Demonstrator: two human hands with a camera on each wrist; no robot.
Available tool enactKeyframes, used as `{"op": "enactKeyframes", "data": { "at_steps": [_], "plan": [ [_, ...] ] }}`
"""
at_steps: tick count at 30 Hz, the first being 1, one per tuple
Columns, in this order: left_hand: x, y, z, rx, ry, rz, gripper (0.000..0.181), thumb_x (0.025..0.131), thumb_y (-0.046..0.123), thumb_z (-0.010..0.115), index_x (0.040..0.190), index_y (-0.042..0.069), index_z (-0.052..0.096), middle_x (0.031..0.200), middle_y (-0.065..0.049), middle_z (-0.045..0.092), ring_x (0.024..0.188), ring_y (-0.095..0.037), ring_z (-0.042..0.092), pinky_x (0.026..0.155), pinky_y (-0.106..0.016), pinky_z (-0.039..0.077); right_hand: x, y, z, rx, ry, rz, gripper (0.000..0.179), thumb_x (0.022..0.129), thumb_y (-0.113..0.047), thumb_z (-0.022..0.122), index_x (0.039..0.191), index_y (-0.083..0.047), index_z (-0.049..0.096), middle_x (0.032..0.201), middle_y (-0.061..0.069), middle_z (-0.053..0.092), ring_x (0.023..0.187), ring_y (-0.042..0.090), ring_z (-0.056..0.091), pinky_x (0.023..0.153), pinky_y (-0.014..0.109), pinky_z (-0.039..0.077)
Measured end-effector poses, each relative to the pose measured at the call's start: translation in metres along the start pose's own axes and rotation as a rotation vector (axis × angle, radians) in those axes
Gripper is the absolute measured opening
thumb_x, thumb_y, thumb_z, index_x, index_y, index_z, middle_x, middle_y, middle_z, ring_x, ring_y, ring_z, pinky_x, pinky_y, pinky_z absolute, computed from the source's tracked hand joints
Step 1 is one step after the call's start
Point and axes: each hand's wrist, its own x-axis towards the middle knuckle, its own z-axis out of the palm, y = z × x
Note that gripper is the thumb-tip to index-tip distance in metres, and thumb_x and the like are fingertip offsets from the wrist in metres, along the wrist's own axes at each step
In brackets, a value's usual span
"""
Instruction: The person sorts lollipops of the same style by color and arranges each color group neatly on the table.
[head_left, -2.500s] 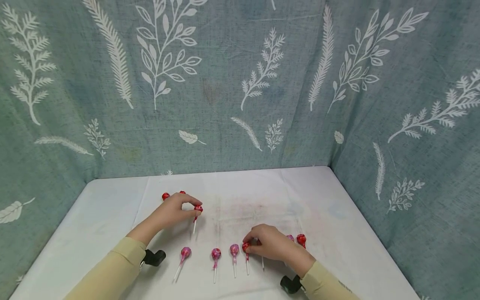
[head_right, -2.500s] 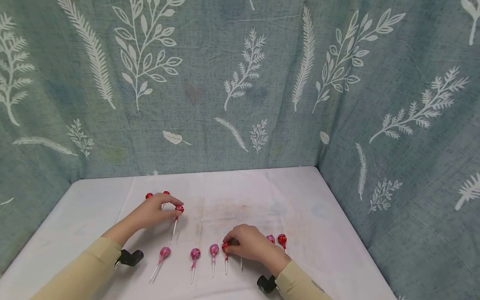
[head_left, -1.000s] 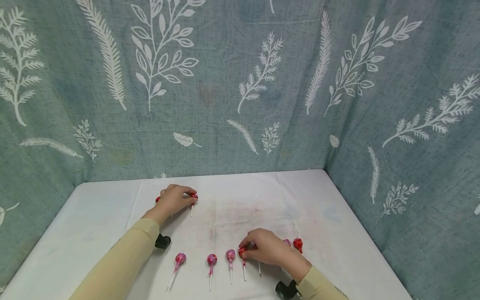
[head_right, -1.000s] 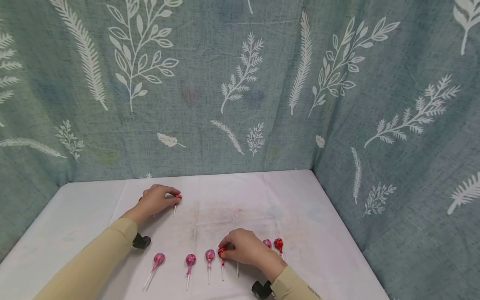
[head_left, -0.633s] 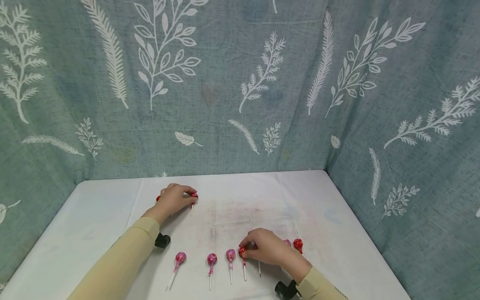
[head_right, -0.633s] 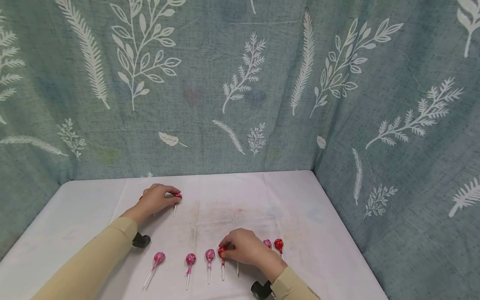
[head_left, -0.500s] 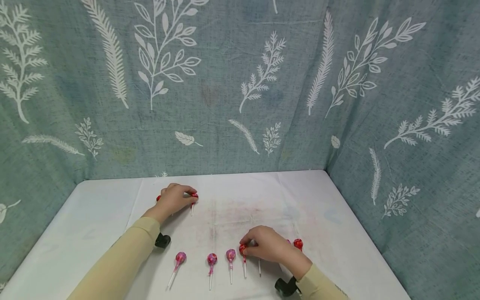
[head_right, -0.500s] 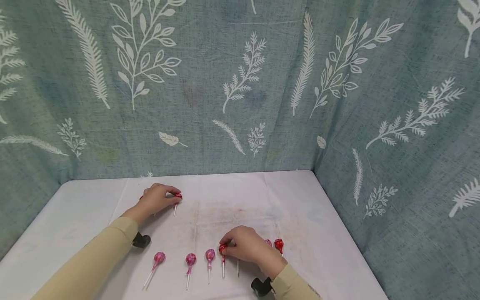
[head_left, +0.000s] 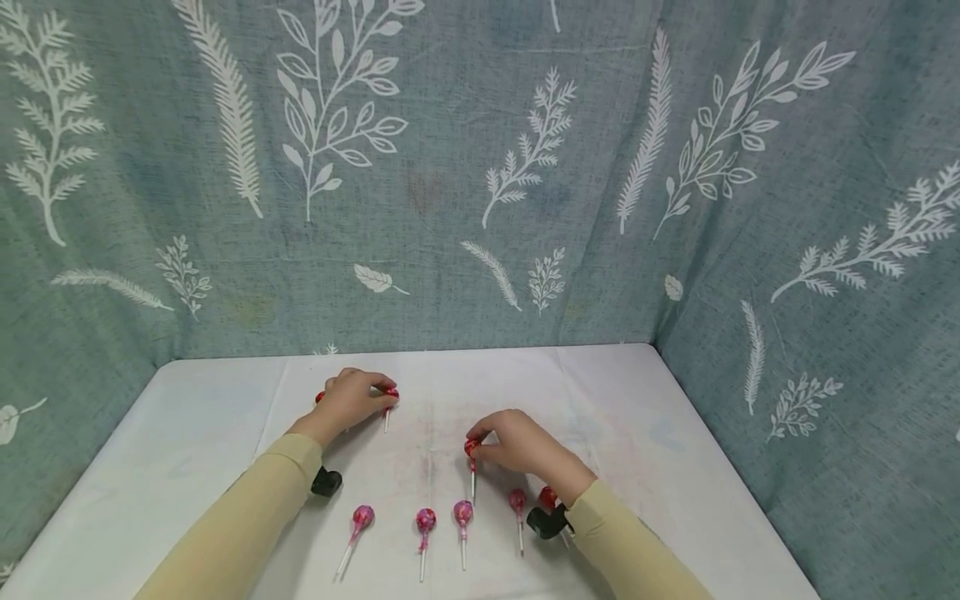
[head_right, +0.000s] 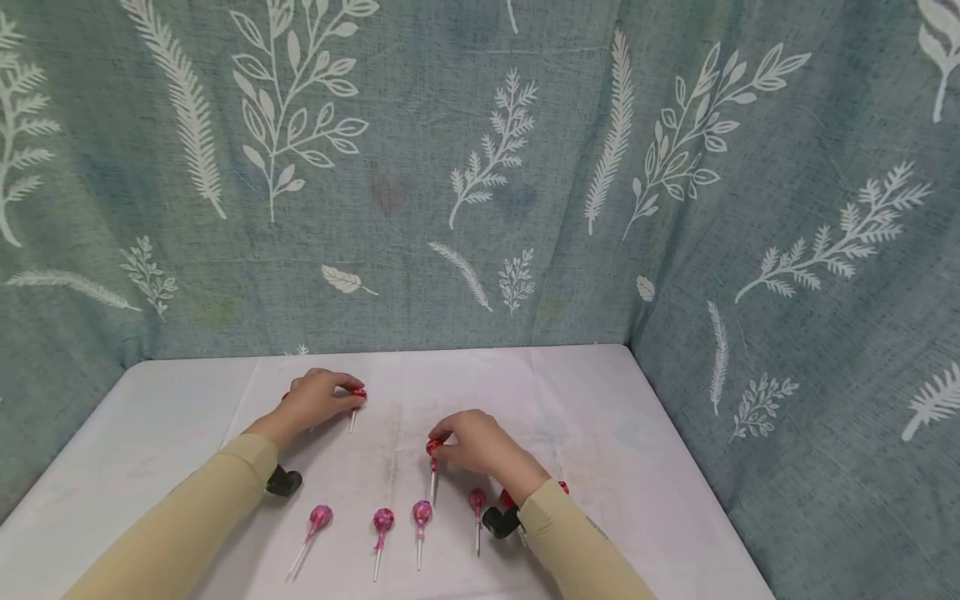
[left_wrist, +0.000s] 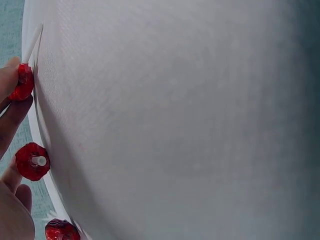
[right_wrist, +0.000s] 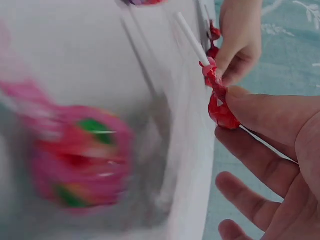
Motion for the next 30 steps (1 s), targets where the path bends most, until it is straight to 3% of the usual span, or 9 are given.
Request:
{"op": "enactKeyframes", "data": {
  "at_steps": [10,19,30],
  "plan": [
    [0.0,-0.003,0.001,0.031,0.001,-0.016,0.032,0.078,0.048,0.066,0.105,0.032,0.065,0.1,0.014,0.065,0.116,-0.03,0.039,0.091,-0.056,0.02,0.055,-0.007,-0.006,-0.016,-0.026,-0.011,0.023,0.082,-0.03,0.067,0.104,-0.022,0.068,0.095,-0.013,0.066,0.097,0.013,0.06,0.078,0.025,0.047],
    [0.0,-0.004,0.004,0.056,0.005,-0.017,0.032,0.077,0.048,0.066,0.105,0.032,0.066,0.099,0.015,0.065,0.116,-0.028,0.04,0.09,-0.054,0.021,0.103,-0.012,-0.001,-0.027,-0.058,0.008,0.021,0.082,-0.028,0.067,0.102,-0.021,0.069,0.096,-0.011,0.067,0.096,0.012,0.06,0.079,0.026,0.047],
    [0.0,-0.001,0.002,0.086,-0.005,-0.028,0.032,0.078,0.05,0.065,0.105,0.034,0.065,0.099,0.017,0.064,0.118,-0.029,0.039,0.09,-0.055,0.022,0.137,-0.012,0.01,-0.096,-0.052,0.064,0.022,0.081,-0.029,0.069,0.101,-0.021,0.07,0.093,-0.012,0.067,0.092,0.006,0.058,0.082,0.026,0.045]
  ]
}}
